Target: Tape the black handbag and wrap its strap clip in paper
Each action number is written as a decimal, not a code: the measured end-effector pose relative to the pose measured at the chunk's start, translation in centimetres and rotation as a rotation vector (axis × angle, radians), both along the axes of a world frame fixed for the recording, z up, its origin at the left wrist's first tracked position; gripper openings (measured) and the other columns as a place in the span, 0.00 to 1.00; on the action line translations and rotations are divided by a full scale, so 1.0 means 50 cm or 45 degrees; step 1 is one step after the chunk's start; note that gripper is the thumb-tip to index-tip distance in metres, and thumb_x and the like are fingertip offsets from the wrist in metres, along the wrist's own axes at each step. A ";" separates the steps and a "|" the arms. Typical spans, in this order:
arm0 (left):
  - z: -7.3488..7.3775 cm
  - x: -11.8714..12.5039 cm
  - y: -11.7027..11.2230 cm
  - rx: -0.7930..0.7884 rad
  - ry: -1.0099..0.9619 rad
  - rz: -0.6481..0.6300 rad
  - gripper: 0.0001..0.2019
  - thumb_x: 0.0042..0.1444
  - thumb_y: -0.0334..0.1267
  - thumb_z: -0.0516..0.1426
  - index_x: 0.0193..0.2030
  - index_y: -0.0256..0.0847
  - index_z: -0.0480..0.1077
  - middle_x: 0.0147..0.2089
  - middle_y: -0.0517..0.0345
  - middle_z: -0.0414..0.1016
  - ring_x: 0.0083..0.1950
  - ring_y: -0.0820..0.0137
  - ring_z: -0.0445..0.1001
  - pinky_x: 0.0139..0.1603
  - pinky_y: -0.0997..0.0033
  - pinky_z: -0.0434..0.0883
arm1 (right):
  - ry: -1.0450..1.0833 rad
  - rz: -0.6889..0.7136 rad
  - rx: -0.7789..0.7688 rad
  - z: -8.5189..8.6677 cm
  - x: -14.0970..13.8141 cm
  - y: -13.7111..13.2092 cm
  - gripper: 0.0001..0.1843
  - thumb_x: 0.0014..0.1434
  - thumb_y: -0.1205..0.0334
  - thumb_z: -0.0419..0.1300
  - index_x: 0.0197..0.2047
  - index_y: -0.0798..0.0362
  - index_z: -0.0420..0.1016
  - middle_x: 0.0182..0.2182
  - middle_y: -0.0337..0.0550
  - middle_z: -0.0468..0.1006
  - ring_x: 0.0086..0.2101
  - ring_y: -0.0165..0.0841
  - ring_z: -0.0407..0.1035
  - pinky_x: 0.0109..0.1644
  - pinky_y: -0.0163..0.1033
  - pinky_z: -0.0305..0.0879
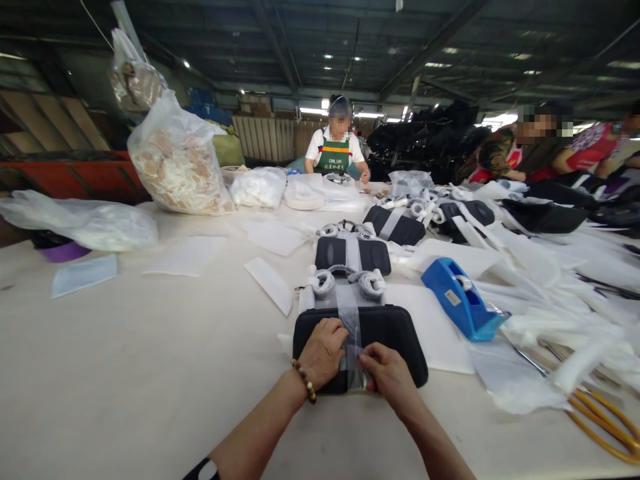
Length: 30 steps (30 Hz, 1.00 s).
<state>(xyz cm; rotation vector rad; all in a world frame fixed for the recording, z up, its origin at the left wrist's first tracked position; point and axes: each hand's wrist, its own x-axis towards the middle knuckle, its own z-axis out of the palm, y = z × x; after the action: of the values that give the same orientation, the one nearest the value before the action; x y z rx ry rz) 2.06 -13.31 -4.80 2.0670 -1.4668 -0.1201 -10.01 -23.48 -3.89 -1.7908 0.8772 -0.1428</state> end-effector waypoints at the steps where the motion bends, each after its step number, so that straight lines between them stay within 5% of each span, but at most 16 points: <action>1: 0.001 -0.001 0.000 0.002 0.002 0.008 0.11 0.49 0.24 0.56 0.39 0.37 0.66 0.46 0.53 0.65 0.48 0.65 0.61 0.52 0.61 0.64 | -0.008 -0.011 0.059 -0.004 0.002 -0.002 0.08 0.48 0.58 0.52 0.22 0.51 0.62 0.09 0.31 0.61 0.11 0.24 0.54 0.18 0.32 0.47; 9: 0.006 -0.011 -0.013 0.029 0.058 0.101 0.12 0.47 0.25 0.58 0.39 0.36 0.64 0.48 0.51 0.65 0.50 0.62 0.61 0.54 0.58 0.63 | -0.117 -0.078 0.376 -0.020 0.002 -0.015 0.15 0.36 0.52 0.57 0.25 0.54 0.63 0.14 0.35 0.69 0.13 0.21 0.51 0.17 0.30 0.42; 13: 0.017 -0.032 0.007 0.039 0.174 0.253 0.14 0.48 0.21 0.55 0.41 0.38 0.64 0.49 0.52 0.65 0.52 0.65 0.62 0.56 0.63 0.62 | -0.148 -0.095 0.406 -0.016 0.002 -0.014 0.15 0.36 0.53 0.57 0.25 0.54 0.64 0.15 0.35 0.70 0.12 0.20 0.51 0.17 0.30 0.41; 19: 0.032 -0.073 0.019 0.231 0.445 0.595 0.09 0.52 0.25 0.51 0.38 0.39 0.66 0.35 0.56 0.73 0.37 0.70 0.72 0.39 0.73 0.67 | -0.158 -0.060 0.428 -0.014 0.003 -0.015 0.15 0.37 0.53 0.58 0.25 0.55 0.66 0.16 0.36 0.70 0.13 0.20 0.51 0.17 0.31 0.41; 24: 0.053 -0.067 -0.008 0.398 0.463 0.761 0.08 0.50 0.28 0.54 0.38 0.37 0.67 0.33 0.52 0.74 0.36 0.65 0.74 0.36 0.69 0.66 | -0.148 -0.019 0.395 -0.021 0.005 -0.013 0.12 0.36 0.56 0.60 0.24 0.56 0.68 0.12 0.31 0.63 0.14 0.20 0.49 0.18 0.31 0.41; 30: 0.057 -0.071 -0.007 0.464 0.363 0.746 0.08 0.49 0.27 0.54 0.37 0.38 0.65 0.38 0.51 0.73 0.41 0.61 0.73 0.38 0.67 0.66 | -0.108 -0.002 0.369 -0.024 0.010 -0.009 0.09 0.37 0.59 0.58 0.22 0.56 0.69 0.10 0.28 0.56 0.14 0.20 0.46 0.18 0.31 0.38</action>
<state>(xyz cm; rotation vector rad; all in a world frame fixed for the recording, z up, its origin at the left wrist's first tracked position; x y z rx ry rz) -1.50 -13.65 -1.93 2.5575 -0.6658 -0.4495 -9.50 -23.95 -5.10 -1.5033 0.7954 -0.0867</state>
